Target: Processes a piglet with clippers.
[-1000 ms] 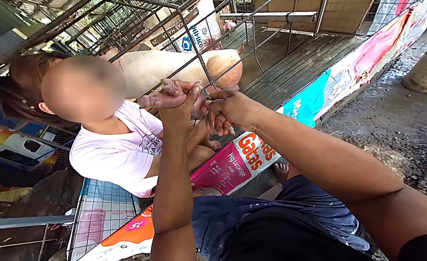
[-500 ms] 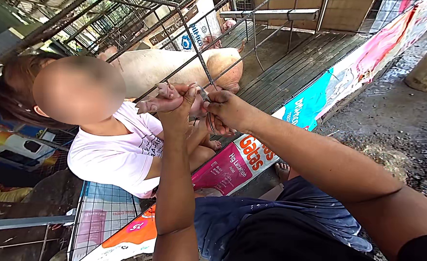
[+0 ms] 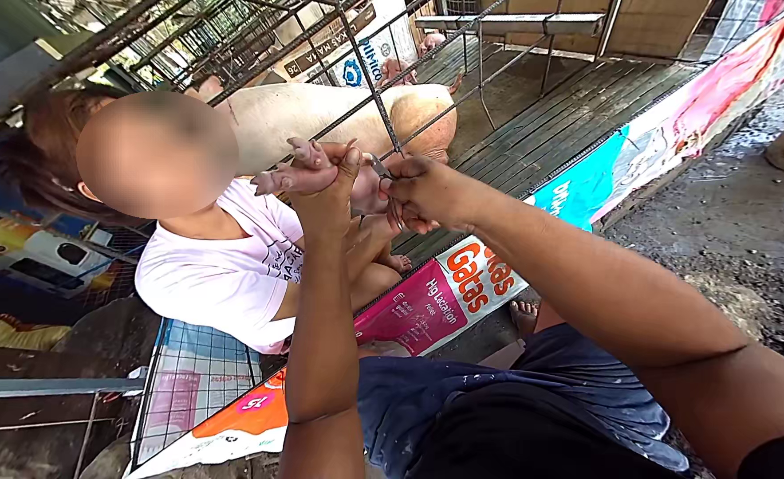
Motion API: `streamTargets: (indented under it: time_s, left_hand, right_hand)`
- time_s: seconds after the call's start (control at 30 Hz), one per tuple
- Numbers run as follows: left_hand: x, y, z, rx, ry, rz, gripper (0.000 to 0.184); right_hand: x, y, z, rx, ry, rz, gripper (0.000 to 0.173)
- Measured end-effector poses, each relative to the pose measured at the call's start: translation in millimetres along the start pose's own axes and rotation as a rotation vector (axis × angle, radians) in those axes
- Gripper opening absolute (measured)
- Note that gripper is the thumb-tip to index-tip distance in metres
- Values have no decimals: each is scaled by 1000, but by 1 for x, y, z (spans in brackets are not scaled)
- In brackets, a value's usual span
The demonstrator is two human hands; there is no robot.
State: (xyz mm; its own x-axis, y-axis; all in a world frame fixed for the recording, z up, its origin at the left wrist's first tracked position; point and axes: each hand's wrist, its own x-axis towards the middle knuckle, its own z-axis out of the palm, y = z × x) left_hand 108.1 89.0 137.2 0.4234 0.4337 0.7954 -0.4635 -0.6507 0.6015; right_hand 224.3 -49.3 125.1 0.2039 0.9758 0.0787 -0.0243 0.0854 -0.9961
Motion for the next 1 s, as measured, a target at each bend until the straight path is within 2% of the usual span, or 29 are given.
streamTargets:
  time_s: [0.3, 0.47, 0.6, 1.0]
  left_hand:
    - [9, -4, 3, 68, 99, -3, 21]
    - [13, 1, 4, 30, 129, 1, 23]
    - [21, 9, 6, 35, 151, 27, 16]
    - [24, 35, 3, -7, 138, 100, 23]
  right_hand:
    - [20, -27, -44, 48, -212, 130, 25]
    - [29, -30, -53, 138, -284, 98, 26]
    - [25, -38, -49, 140, -277, 52, 26]
    - [3, -53, -30, 119, -234, -4, 26]
